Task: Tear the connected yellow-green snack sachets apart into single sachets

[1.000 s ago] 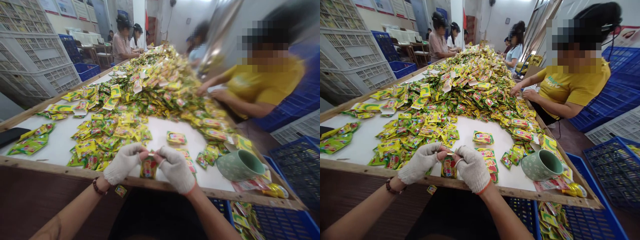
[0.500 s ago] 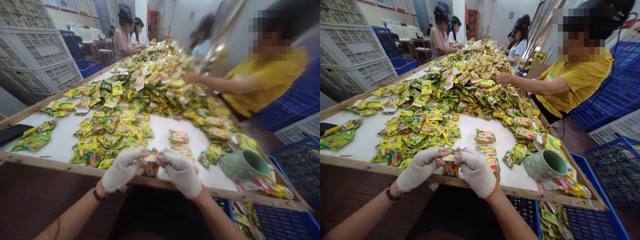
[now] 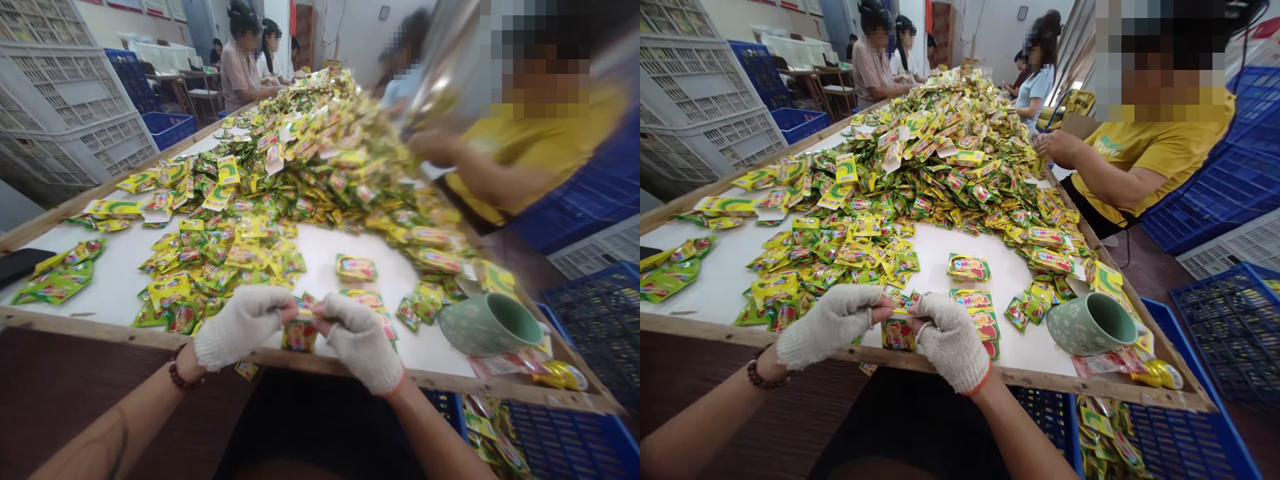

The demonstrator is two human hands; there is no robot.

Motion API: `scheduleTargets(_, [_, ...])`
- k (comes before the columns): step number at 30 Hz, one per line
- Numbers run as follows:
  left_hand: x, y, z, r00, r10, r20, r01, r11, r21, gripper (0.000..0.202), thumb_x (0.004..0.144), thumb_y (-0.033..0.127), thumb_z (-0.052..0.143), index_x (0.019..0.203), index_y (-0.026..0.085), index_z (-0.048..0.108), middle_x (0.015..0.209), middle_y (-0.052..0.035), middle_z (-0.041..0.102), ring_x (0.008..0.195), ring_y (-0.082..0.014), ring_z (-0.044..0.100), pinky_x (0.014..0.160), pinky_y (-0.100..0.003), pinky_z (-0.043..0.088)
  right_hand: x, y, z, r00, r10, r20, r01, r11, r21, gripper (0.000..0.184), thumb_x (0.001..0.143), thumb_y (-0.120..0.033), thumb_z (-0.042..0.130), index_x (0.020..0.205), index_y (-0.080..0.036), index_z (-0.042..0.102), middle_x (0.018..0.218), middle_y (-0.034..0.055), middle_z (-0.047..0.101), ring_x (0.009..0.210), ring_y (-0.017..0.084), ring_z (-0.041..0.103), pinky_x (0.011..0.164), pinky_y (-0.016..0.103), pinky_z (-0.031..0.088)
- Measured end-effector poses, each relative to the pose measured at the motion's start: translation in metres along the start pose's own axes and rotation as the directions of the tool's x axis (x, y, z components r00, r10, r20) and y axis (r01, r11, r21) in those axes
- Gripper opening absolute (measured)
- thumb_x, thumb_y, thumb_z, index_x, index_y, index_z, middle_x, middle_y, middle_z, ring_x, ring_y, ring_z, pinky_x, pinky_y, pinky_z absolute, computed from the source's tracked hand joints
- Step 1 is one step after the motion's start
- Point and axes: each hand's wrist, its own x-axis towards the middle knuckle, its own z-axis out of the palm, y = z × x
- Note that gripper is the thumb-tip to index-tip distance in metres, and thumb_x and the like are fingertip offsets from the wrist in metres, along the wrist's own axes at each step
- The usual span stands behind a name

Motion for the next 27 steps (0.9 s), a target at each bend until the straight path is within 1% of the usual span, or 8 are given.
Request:
scheduleTargets(5, [-0.015, -0.015, 0.015, 0.966, 0.212, -0.149, -0.214, 0.977, 0.001, 0.015, 0.085, 0.023, 0.058, 0.093, 0.021, 0.071, 0.095, -0.0041, 0.072, 0.088, -0.0163, 0.066, 0.081, -0.026, 0.052, 0.000, -0.002, -0.002, 0.984, -0.150, 0.092, 0.158, 0.983, -0.092, 0.021, 0.087, -0.009, 0.049, 0.078, -0.018, 0.066, 0.076, 0.0014, 0.056, 0.071, 0.013, 0.054, 0.064, 0.023, 0.042])
scheduleTargets(11, [-0.021, -0.022, 0.028, 0.965, 0.169, -0.202, -0.164, 0.985, 0.043, 0.013, 0.086, 0.019, 0.055, 0.089, 0.023, 0.068, 0.093, -0.0026, 0.071, 0.086, -0.0157, 0.066, 0.082, -0.027, 0.052, -0.008, 0.007, 0.000, 0.957, -0.255, 0.139, 0.274, 0.952, -0.137, 0.034, 0.080, 0.000, 0.045, 0.099, -0.020, 0.064, 0.092, 0.0047, 0.060, 0.081, 0.015, 0.057, 0.070, 0.025, 0.047])
scheduleTargets(14, [-0.019, -0.019, 0.035, 0.982, -0.026, -0.188, 0.005, 0.994, -0.114, 0.017, 0.085, 0.024, 0.056, 0.102, 0.023, 0.060, 0.096, -0.0022, 0.069, 0.087, -0.0161, 0.065, 0.079, -0.028, 0.053, -0.008, 0.010, 0.003, 0.971, -0.214, 0.103, 0.226, 0.966, -0.124, 0.030, 0.080, -0.001, 0.046, 0.094, -0.020, 0.064, 0.087, 0.0038, 0.058, 0.079, 0.016, 0.056, 0.071, 0.025, 0.047])
scheduleTargets(17, [-0.015, -0.009, 0.041, 0.975, -0.203, -0.086, 0.165, 0.931, -0.324, 0.035, 0.082, 0.030, 0.061, 0.114, 0.021, 0.050, 0.103, -0.0040, 0.068, 0.089, -0.0177, 0.066, 0.078, -0.030, 0.054, -0.006, 0.008, 0.004, 0.994, -0.100, -0.043, 0.098, 0.994, -0.056, 0.015, 0.082, -0.008, 0.050, 0.084, -0.019, 0.060, 0.081, 0.0024, 0.056, 0.079, 0.016, 0.056, 0.073, 0.027, 0.047])
scheduleTargets(20, [-0.003, 0.006, 0.041, 0.971, -0.240, -0.017, 0.210, 0.878, -0.431, 0.032, 0.082, 0.036, 0.060, 0.108, 0.018, 0.056, 0.101, -0.0050, 0.069, 0.089, -0.0191, 0.065, 0.078, -0.030, 0.054, -0.006, 0.005, -0.007, 0.981, 0.107, -0.159, -0.084, 0.985, 0.149, 0.005, 0.086, -0.022, 0.052, 0.090, -0.020, 0.055, 0.079, 0.0006, 0.058, 0.071, 0.015, 0.057, 0.066, 0.026, 0.049])
scheduleTargets(22, [0.012, 0.016, 0.040, 0.968, -0.242, -0.069, 0.187, 0.874, -0.449, 0.032, 0.084, 0.038, 0.057, 0.107, 0.017, 0.061, 0.102, -0.0050, 0.069, 0.089, -0.0194, 0.064, 0.076, -0.029, 0.053, -0.006, 0.007, -0.025, 0.970, 0.174, -0.168, -0.146, 0.976, 0.163, 0.012, 0.088, -0.029, 0.051, 0.093, -0.019, 0.054, 0.078, 0.0003, 0.059, 0.067, 0.014, 0.058, 0.063, 0.026, 0.049])
scheduleTargets(25, [0.044, 0.027, 0.043, 0.975, -0.211, -0.070, 0.159, 0.884, -0.440, 0.035, 0.085, 0.036, 0.054, 0.113, 0.019, 0.063, 0.099, -0.0032, 0.070, 0.085, -0.0192, 0.064, 0.071, -0.027, 0.052, -0.009, 0.022, -0.066, 0.955, 0.140, -0.263, -0.191, 0.965, -0.180, 0.014, 0.088, -0.026, 0.048, 0.094, -0.018, 0.058, 0.083, 0.0036, 0.062, 0.076, 0.017, 0.059, 0.073, 0.029, 0.049])
scheduleTargets(27, [0.068, 0.033, 0.050, 0.985, -0.175, 0.008, 0.161, 0.882, -0.444, 0.033, 0.083, 0.033, 0.057, 0.112, 0.019, 0.064, 0.093, -0.0019, 0.071, 0.081, -0.0192, 0.064, 0.069, -0.028, 0.052, -0.013, 0.039, -0.095, 0.932, 0.153, -0.328, -0.305, 0.819, -0.485, 0.018, 0.083, -0.016, 0.048, 0.097, -0.017, 0.060, 0.093, 0.0079, 0.063, 0.089, 0.021, 0.059, 0.083, 0.033, 0.046])
